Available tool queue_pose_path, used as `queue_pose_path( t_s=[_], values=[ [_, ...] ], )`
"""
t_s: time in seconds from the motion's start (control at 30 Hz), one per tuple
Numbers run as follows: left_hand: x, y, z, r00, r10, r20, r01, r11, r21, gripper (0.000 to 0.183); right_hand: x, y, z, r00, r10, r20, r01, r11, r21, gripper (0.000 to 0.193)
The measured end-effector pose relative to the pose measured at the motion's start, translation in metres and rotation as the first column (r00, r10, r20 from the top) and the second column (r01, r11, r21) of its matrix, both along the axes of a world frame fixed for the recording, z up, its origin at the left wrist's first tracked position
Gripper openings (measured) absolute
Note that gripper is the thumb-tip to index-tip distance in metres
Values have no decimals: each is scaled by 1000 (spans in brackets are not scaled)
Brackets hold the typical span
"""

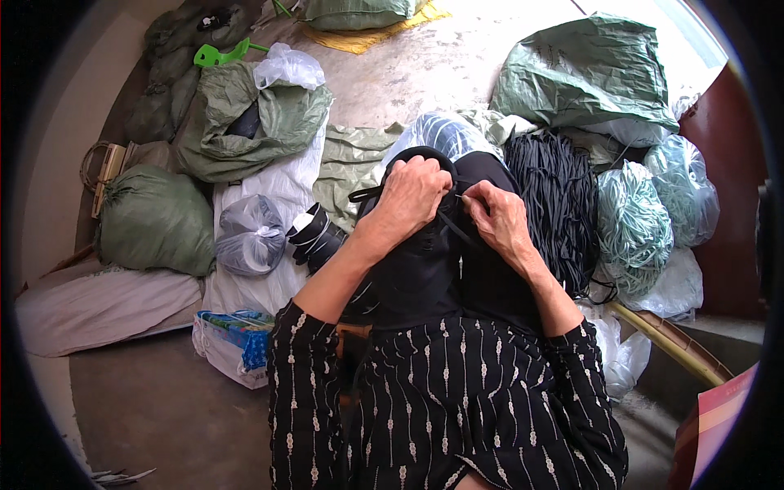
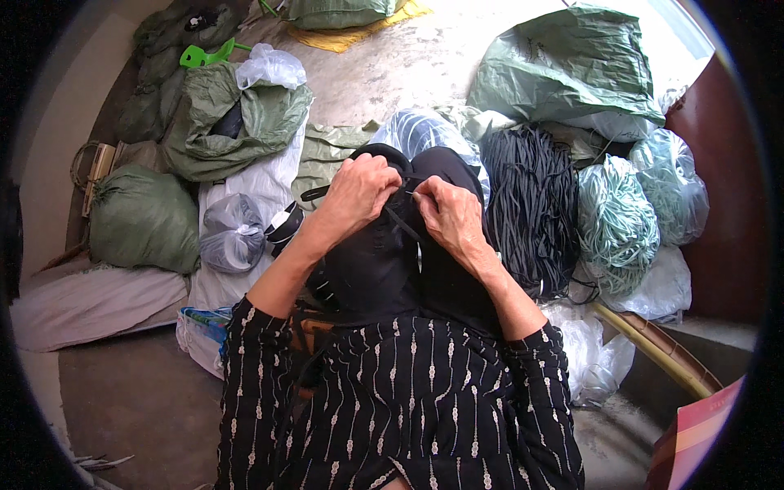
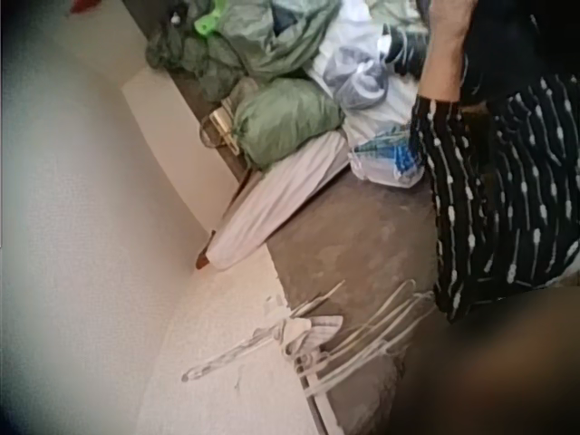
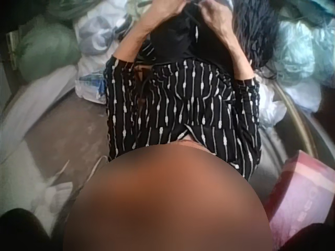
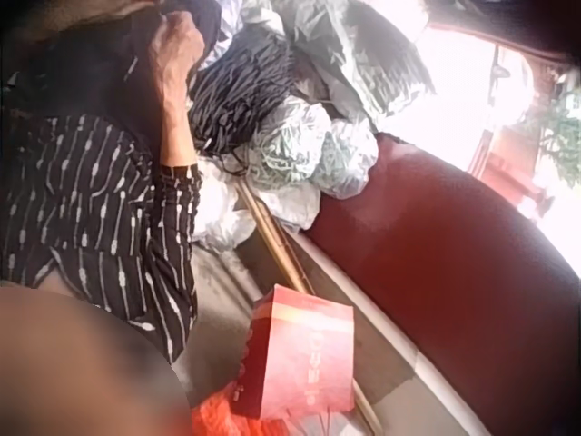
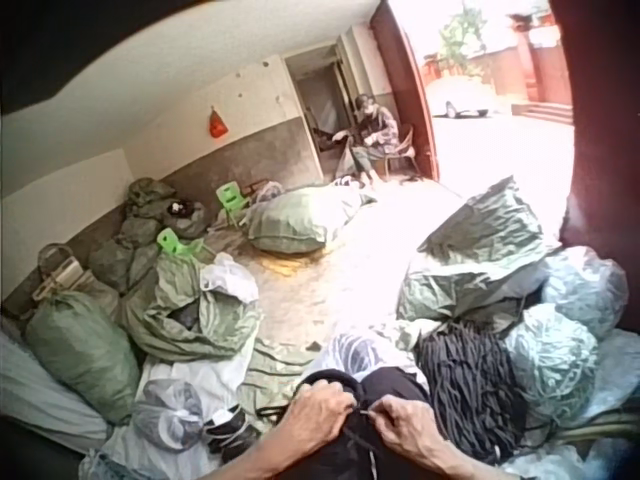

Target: The person is threading laces into a black shoe while sitting in a storage or manufacturing area.

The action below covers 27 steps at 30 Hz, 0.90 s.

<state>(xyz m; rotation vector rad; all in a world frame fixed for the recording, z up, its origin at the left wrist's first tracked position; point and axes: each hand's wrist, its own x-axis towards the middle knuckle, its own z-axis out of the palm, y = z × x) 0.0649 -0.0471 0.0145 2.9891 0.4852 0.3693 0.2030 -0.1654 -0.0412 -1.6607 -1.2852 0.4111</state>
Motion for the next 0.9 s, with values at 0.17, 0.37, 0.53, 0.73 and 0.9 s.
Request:
queue_pose_path(
  t_s=[0.17,0.37,0.53,0.73,0.9],
  values=[
    [6,2,-10,997,60,58,-46,975,-217,6,0,3,-1,999,28,19,-27,998,-58,9],
    [2,-5,-10,991,76,108,-45,963,-267,5,-7,5,-3,952,-24,304,16,999,28,10],
    [3,-5,-10,992,23,121,6,972,-233,5,0,4,-4,980,100,-174,-112,992,-61,28],
    [9,-7,-11,1000,-16,14,15,998,63,4,-5,14,-4,992,88,89,-90,996,22,38],
    [-3,30,15,999,-24,39,-3,824,567,3,17,12,9,926,376,5,-373,921,-114,36]
  ],
)
